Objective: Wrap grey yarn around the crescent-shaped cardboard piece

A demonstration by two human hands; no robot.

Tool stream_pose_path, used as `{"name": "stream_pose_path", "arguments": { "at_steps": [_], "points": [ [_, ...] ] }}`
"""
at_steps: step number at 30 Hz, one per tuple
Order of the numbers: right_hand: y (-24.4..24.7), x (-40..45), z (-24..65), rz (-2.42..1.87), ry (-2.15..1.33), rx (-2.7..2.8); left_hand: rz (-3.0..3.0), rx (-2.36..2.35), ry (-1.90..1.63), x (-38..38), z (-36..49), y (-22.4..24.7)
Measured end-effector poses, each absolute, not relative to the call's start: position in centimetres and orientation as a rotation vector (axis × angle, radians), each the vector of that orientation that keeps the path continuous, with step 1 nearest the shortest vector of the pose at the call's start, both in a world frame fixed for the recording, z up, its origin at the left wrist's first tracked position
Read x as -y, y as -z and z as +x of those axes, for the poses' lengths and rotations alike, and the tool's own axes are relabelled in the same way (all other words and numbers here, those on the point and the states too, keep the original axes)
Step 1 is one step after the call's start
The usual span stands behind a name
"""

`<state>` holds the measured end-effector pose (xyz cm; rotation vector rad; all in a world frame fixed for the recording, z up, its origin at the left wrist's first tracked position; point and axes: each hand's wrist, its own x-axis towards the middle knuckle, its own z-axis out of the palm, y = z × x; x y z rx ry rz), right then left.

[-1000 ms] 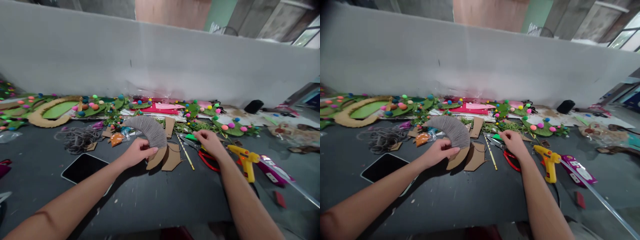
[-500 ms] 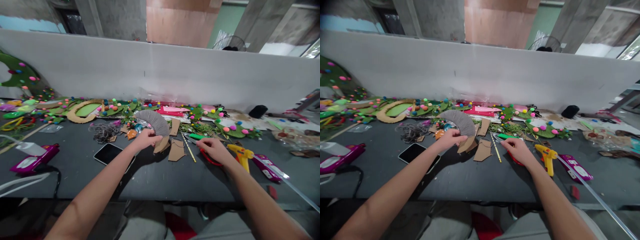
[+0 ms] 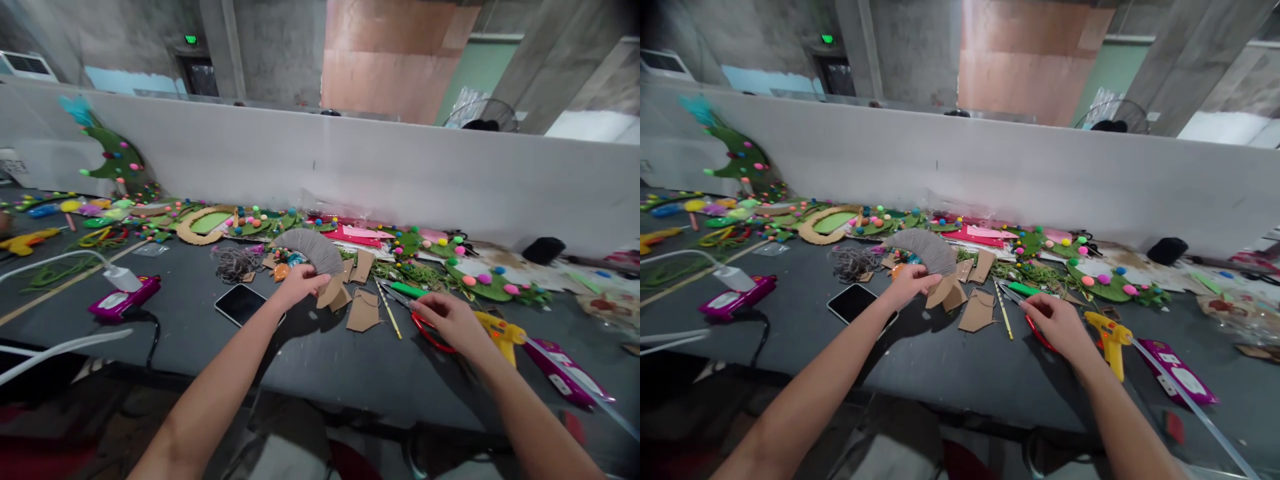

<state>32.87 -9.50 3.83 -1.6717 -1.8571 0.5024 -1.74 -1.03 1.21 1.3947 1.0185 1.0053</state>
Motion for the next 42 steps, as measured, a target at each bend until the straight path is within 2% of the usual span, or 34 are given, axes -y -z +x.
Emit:
{"name": "stream_pose_path", "arguments": {
  "at_steps": [9, 21, 42],
  "points": [
    [-3.6, 9.3, 33.0, -1.656, -0.375, 1.970, 1.432, -1.024, -1.009, 1.1, -1.4, -1.4],
    [-3.6, 8.9, 34.7, -1.754, -0.390, 1.988, 1.500, -1.047, -0.983, 1.4, -0.4, -1.7],
    [-4.9, 9.7, 35.2, -1.758, 0.008, 1.738, 1.767, -0.935, -0.737, 2.1, -0.3, -2.3]
  ]
}}
